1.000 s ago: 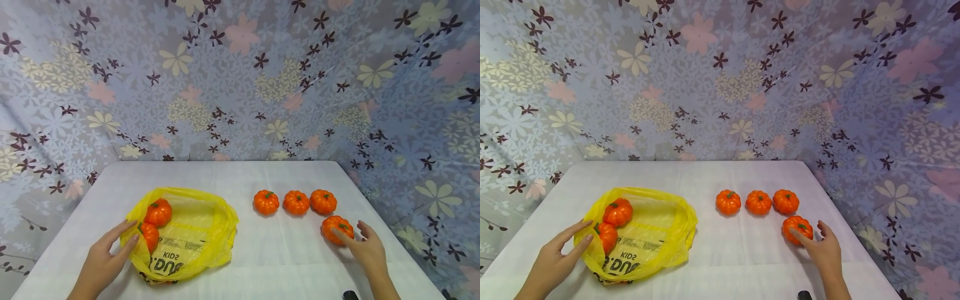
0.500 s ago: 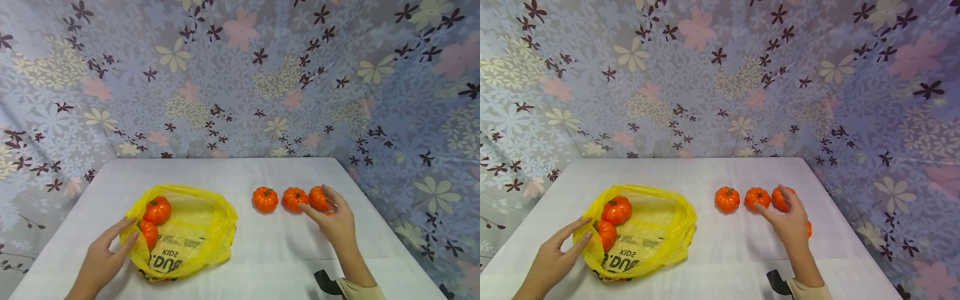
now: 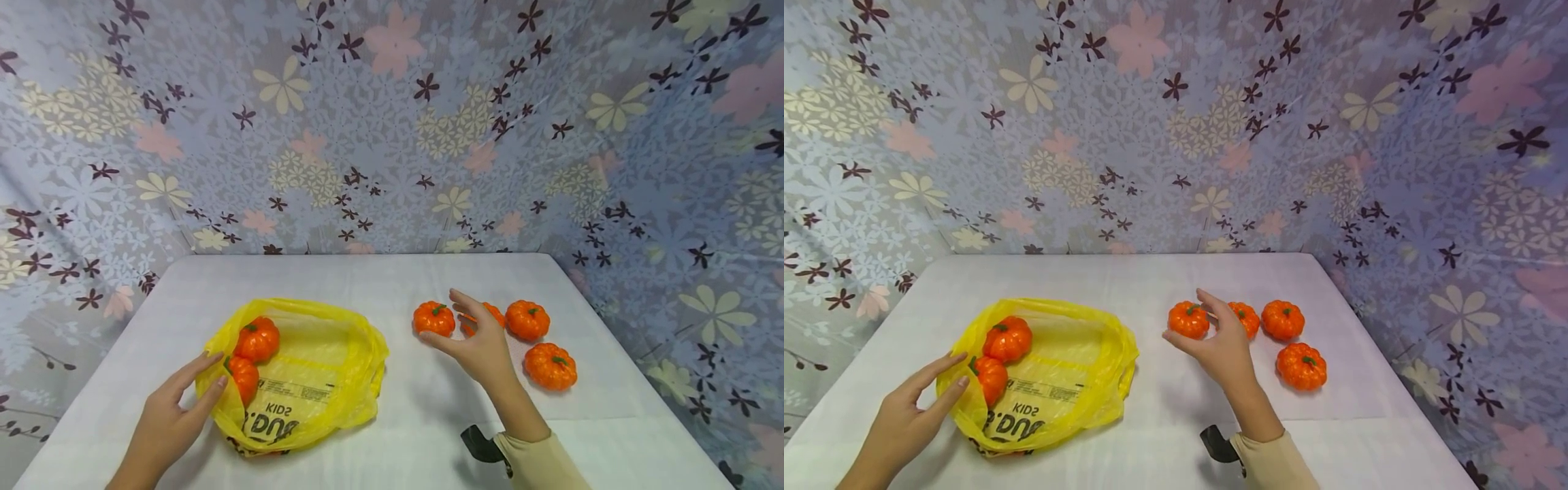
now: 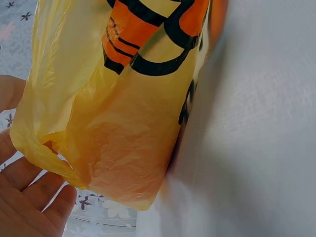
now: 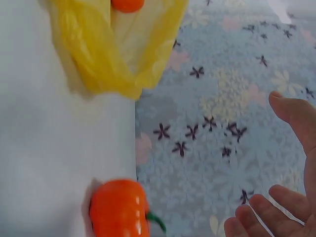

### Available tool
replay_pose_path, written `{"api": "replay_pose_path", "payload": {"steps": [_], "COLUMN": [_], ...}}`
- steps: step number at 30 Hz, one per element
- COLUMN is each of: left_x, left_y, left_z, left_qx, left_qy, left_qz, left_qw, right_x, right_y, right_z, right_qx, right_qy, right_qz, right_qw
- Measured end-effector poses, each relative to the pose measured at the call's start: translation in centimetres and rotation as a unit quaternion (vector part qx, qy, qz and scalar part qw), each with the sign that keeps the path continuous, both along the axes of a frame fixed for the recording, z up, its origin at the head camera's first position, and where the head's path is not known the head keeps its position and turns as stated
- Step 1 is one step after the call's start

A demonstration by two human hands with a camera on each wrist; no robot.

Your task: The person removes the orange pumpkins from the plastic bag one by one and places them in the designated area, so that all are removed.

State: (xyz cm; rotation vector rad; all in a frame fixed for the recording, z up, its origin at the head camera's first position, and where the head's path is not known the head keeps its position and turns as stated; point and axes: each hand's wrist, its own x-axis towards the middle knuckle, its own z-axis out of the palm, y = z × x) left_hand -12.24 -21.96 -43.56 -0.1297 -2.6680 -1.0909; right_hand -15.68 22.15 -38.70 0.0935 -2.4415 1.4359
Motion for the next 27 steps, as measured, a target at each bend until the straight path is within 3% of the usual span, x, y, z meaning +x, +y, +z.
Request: {"api": "replay_pose_path", "payload": {"steps": [10,19,27], "left_x": [0.1,0.0,0.1], "left_y": [-0.1,0.1,0.3], "left_z": [0.0,0.0,0.2], "left_qx": [-0.001,0.004,0.005], "left_qy": [-0.005,0.022,0.027], "left_qz": [0.003,-0.003,0.004], "left_qw": [1.0,0.9997,0.9996], "right_x": [-0.9,-1.5,-1.7], "right_y": [-4.1,-7.6,-9.8], "right_z": [-0.6,-1.5,-1.9], "right_qx": [-0.001,-0.029,-0.035], "right_qy": [-0.02,-0.001,-0.035], "right_qz": [0.038,0.104,0.143], "right_qw": [0.9991,0.9941,0.9885]}}
